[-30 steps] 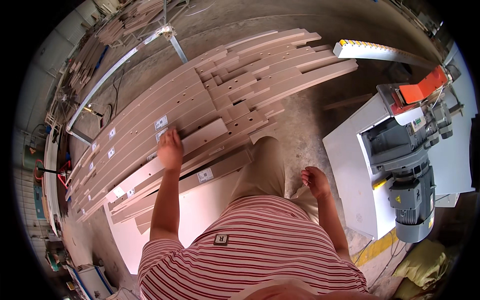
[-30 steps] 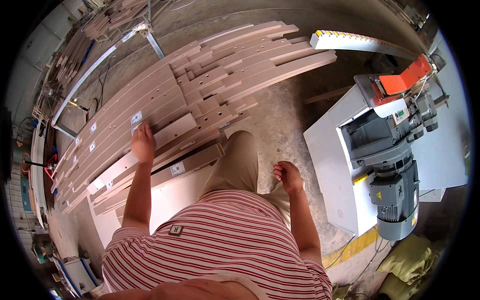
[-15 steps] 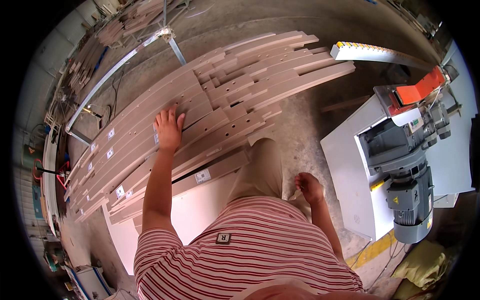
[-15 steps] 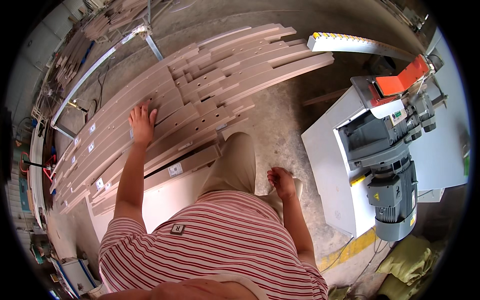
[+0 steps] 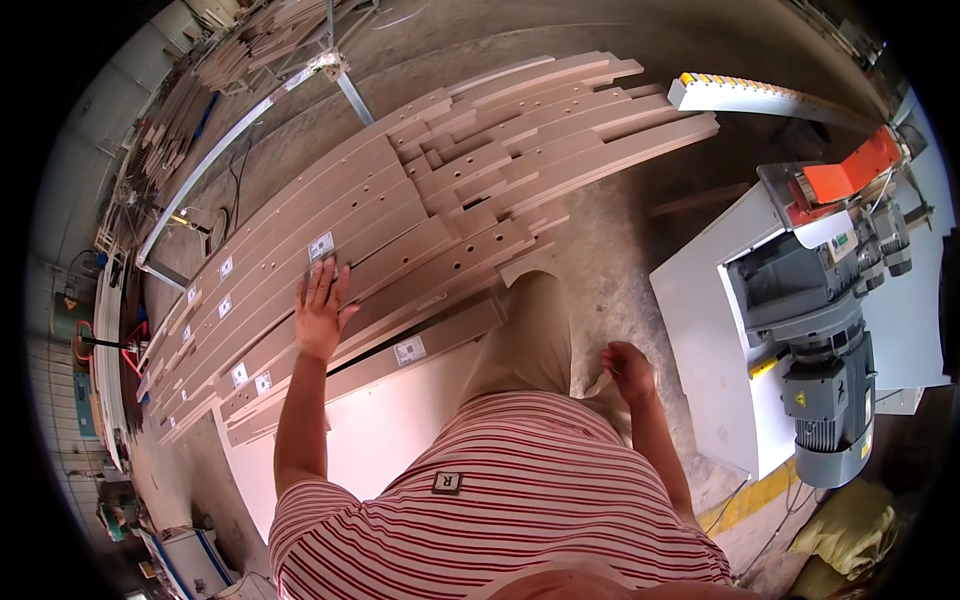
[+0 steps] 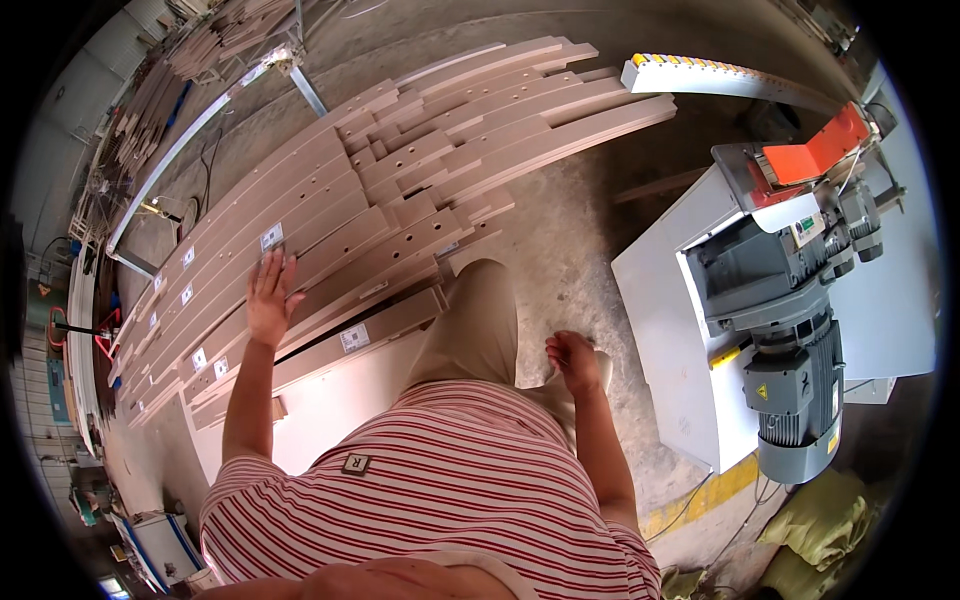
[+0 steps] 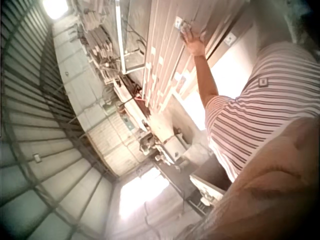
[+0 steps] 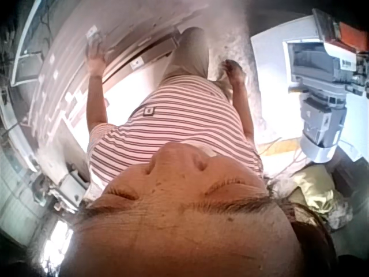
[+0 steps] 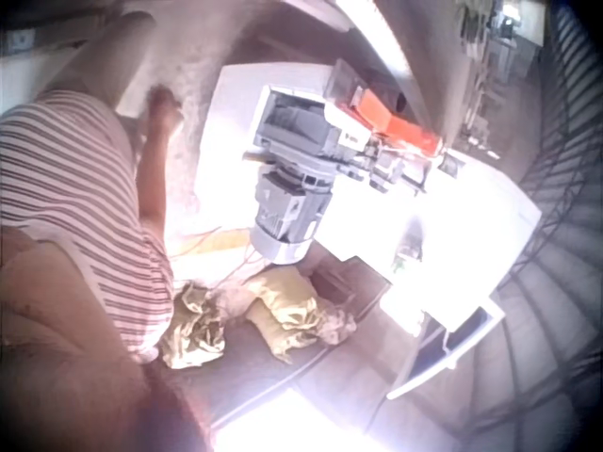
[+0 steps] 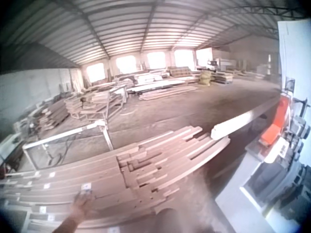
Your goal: The person repeatedly picks up long, thin wooden planks from a pile and places them onto a stack on a workbench. The person handles the planks by hand, organizing them into a neat pile next to a woodworking machine.
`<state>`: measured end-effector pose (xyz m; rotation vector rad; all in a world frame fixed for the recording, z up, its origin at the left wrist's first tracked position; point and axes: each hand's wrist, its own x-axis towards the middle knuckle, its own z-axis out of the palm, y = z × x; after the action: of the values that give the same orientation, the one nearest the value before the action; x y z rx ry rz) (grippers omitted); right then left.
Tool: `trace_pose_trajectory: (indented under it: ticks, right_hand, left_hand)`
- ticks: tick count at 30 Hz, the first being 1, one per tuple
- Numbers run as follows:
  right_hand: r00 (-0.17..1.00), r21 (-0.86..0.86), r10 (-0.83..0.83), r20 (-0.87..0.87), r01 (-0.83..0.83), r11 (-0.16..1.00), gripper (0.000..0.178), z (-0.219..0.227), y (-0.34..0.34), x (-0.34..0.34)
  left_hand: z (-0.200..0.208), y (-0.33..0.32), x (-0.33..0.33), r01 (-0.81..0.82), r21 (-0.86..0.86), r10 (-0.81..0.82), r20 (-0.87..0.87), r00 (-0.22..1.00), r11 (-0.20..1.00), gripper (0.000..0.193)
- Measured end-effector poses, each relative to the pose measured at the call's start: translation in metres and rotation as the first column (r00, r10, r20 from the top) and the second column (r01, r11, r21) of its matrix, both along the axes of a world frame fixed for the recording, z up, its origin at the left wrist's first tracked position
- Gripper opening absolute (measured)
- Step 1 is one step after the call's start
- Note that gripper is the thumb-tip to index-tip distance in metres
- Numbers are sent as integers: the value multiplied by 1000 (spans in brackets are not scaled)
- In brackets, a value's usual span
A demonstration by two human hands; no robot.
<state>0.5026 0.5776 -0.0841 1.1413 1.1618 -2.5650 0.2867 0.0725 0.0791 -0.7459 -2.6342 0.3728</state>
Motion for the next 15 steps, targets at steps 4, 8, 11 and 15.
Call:
trace_pose_trajectory:
  ticks: [4,8,11,15]
  right_hand:
    - [999,39,5,-41,-3,999,18,11,-7,-5]
    - [1000,12,2,-18,-2,1000,19,-3,-6,2]
    - [1000,21,-5,26,5,1000,19,-10,-4,5]
    - [998,61,22,60,-26,998,19,-7,-8,0]
  left_hand:
    - [4,-14,-5,64,47,-66,33,997,997,70]
    - [4,-13,-7,68,74,-73,68,995,995,72]
    - [8,0,-10,67,109,-79,108,991,992,74]
    - [9,64,-24,113,305,-193,244,951,946,70]
